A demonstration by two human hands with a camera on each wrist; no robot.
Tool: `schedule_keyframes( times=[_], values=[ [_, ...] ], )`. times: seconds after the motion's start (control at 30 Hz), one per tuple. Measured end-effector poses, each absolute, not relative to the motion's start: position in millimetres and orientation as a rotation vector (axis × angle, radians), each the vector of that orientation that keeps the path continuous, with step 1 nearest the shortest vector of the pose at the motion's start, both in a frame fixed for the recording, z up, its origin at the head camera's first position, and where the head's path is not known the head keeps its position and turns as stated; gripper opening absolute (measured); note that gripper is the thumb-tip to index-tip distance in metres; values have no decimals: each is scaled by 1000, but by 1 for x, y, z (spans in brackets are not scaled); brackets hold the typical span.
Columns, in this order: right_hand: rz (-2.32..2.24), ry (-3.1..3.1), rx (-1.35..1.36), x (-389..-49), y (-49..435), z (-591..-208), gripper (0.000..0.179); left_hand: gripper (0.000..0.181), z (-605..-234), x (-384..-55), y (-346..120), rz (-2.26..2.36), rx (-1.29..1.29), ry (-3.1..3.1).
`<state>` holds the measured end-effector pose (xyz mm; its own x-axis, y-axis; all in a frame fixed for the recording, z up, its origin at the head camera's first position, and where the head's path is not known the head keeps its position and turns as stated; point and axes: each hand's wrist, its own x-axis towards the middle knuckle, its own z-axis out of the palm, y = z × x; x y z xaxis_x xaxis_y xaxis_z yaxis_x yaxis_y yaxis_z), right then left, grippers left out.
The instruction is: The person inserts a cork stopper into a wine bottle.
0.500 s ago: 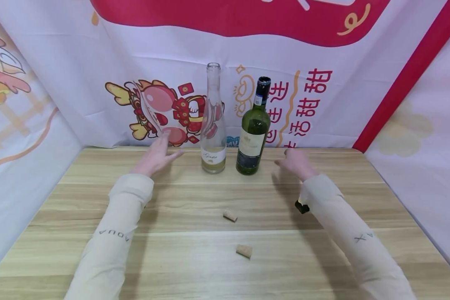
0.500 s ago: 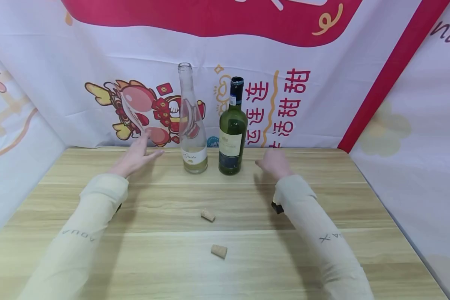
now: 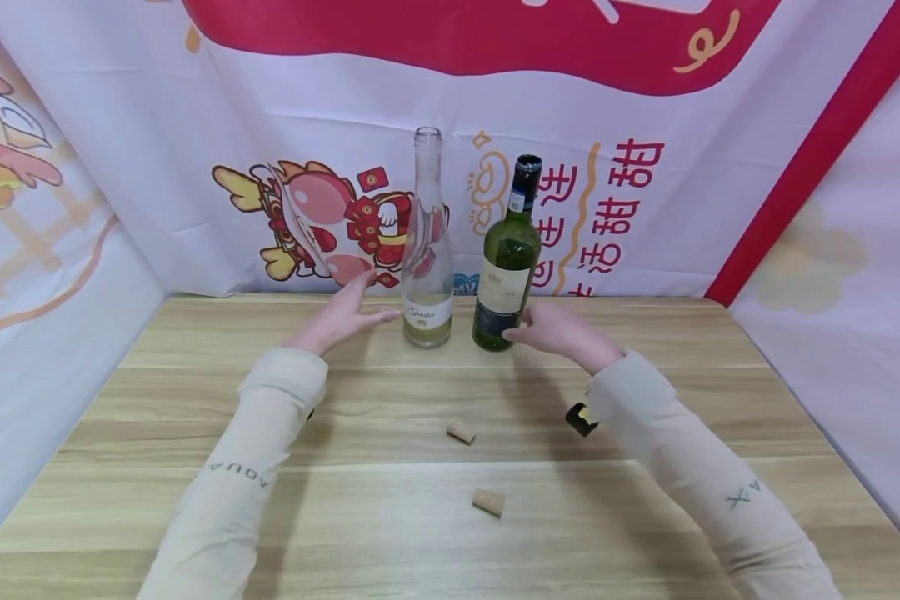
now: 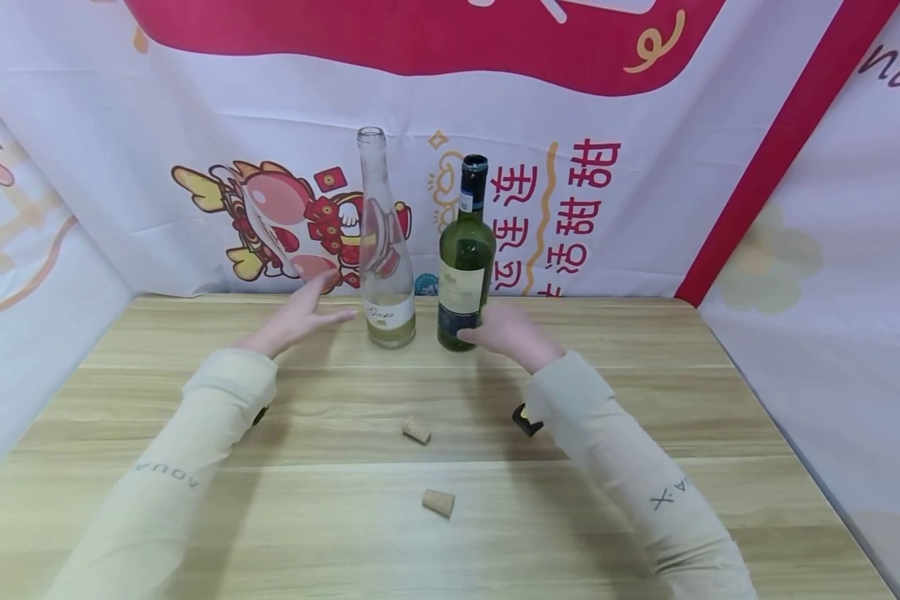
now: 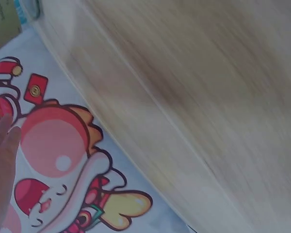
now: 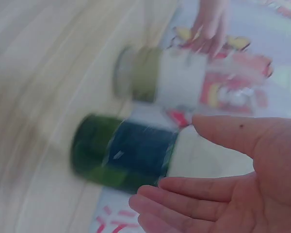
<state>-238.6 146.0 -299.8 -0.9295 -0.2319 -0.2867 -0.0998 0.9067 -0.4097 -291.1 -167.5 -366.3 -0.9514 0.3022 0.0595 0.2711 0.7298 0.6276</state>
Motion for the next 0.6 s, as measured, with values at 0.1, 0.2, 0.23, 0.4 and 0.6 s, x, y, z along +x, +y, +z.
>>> schedule_keyframes(
  times=[0.1, 0.2, 0.23, 0.4, 0.6],
  values=[
    [-581, 2772, -315, -233, 133, -291, 41, 95, -366, -289, -160, 1074, 494, 2867],
    [-580, 2819, -388, -230, 122, -284, 43, 97, -366, -288, -154, 1122, 497, 2860],
    [-583, 2832, -401, -229, 118, -282, 45, 98, -366, -289, -152, 1142, 497, 2858],
    [-704, 2858, -370, -231, 103, -276, 59, 97, -369, -290, -143, 1226, 496, 2844],
    [-818, 2886, -354, -238, 86, -273, 63, 93, -371, -290, -133, 1341, 505, 2806]
  ],
)
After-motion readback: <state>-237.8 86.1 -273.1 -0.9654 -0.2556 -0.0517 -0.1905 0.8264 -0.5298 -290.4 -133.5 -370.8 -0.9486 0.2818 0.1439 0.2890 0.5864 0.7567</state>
